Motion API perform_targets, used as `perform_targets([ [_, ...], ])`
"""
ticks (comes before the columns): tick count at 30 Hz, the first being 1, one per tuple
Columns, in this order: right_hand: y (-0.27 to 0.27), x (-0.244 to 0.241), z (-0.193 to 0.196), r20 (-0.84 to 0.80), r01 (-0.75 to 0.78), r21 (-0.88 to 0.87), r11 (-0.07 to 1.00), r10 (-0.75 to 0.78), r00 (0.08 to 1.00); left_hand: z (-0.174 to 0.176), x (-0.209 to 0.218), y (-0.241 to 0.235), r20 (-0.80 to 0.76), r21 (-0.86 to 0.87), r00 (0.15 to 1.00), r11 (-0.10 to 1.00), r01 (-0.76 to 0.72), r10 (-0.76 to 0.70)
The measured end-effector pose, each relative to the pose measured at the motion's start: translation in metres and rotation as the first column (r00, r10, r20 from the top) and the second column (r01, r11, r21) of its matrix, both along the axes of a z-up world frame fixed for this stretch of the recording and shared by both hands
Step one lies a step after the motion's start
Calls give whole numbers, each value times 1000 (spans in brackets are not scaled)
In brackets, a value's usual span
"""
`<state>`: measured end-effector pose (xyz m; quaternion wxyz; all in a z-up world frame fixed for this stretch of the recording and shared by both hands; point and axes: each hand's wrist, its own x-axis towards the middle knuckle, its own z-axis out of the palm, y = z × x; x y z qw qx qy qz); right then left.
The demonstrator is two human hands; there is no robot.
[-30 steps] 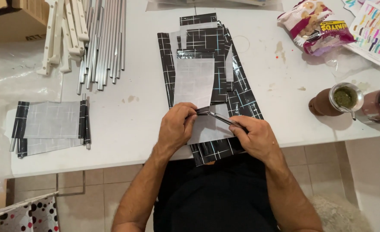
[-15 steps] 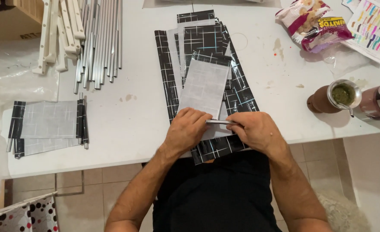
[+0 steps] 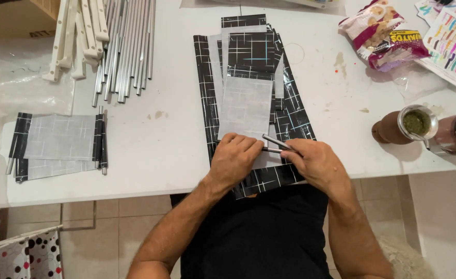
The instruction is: Assembling a portable organizer shelf by inserting metal support rods into the sleeves of fabric shelf liners.
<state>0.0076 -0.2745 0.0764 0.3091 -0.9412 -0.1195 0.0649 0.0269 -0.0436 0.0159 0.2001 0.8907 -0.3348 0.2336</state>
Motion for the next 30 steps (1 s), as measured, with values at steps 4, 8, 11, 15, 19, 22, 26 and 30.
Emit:
perform_targets([
  [4, 26, -2, -11, 81, -9, 77, 997, 3, 997, -4, -7, -16, -17, -17, 999, 999, 32, -32],
  [8, 18, -4, -17, 127, 46, 134, 990, -63, 990, -15, -15, -13, -48, -21, 999, 1000, 22, -23],
  [11, 0, -6, -11, 126, 121, 129, 984, -137, 982, 2, -23, -4, -184, 61, 982, 997, 53, -41],
  [15, -18, -5, -5, 113, 196, 97, 976, -207, 972, 51, 2, 7, -356, 111, 934, 991, 69, -25],
  [19, -10, 4, 6, 94, 214, 99, 972, -224, 970, 7, 94, -24, -32, 45, 995, 994, -97, 98],
  [22, -7, 18, 12, 111, 253, 117, 961, -265, 958, -12, 140, -49, -92, -22, 983, 987, -161, 159],
  [26, -28, 51, -8, 107, 353, -2, 936, -351, 930, -20, 151, -58, -212, 23, 972, 994, -103, 105],
  [30, -57, 79, -46, 328, 292, -174, 940, -224, 918, -26, 145, -55, -189, -53, 979, 994, -91, 80],
])
